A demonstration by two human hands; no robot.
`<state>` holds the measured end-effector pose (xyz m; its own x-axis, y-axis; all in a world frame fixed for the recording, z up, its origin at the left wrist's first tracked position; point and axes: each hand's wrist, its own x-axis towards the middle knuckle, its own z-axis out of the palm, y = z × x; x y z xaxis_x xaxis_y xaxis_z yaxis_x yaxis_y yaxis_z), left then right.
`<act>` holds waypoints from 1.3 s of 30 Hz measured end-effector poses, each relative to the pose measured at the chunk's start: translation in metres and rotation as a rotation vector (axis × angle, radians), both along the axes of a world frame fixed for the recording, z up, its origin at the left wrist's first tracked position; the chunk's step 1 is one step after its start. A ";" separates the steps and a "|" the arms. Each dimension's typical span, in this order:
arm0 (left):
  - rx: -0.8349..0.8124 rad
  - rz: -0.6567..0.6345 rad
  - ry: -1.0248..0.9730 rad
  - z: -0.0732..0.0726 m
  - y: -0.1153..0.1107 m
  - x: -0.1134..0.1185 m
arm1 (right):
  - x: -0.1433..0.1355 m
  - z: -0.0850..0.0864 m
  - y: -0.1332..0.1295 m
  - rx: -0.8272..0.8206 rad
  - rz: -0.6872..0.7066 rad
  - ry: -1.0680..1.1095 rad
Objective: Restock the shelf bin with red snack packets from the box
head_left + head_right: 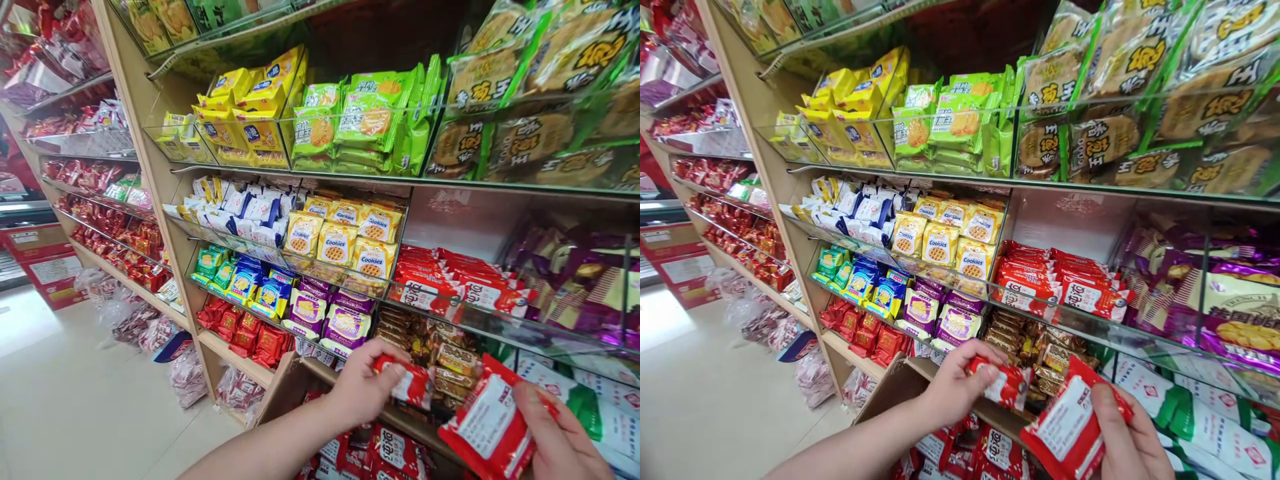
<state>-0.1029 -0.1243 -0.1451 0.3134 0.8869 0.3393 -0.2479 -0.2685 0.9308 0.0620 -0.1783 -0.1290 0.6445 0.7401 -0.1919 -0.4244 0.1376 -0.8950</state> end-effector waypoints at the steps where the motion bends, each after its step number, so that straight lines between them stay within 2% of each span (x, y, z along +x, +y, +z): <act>1: 0.012 -0.031 0.052 0.000 -0.004 0.003 | -0.004 0.004 0.000 0.032 0.006 -0.005; 5: -0.045 -0.150 0.148 -0.005 -0.017 0.012 | -0.016 0.005 0.003 0.086 -0.004 0.055; 9: -0.014 -0.203 0.153 -0.008 -0.020 0.013 | -0.011 -0.011 0.003 0.030 0.056 0.085; 13: 0.002 -0.223 0.327 0.000 -0.019 0.004 | 0.001 -0.020 0.002 0.011 0.189 0.034; 16: 0.116 -0.273 0.484 0.010 -0.015 -0.007 | 0.008 -0.019 0.003 -0.013 0.221 -0.029; 19: 0.176 -0.281 0.582 0.015 -0.008 -0.016 | 0.016 -0.026 0.007 -0.036 0.235 -0.252; 23: 0.078 -0.318 0.554 0.014 0.002 -0.021 | 0.024 -0.036 0.010 -0.110 0.214 -0.755; 26: -0.017 -0.336 0.461 0.011 0.006 -0.020 | 0.019 -0.028 0.005 -0.166 0.070 -1.056; 28: -0.038 -0.329 0.413 0.010 0.009 -0.018 | 0.012 -0.018 0.001 -0.137 -0.003 -1.150; 32: -0.069 -0.361 0.350 0.007 0.013 -0.013 | 0.004 -0.009 -0.001 -0.052 -0.037 -1.159; 36: -0.141 -0.414 0.308 0.007 0.014 -0.012 | 0.007 -0.013 -0.003 0.011 -0.009 -1.079; 39: -0.105 -0.416 0.342 0.007 0.015 -0.013 | 0.011 -0.017 -0.002 0.088 0.043 -0.969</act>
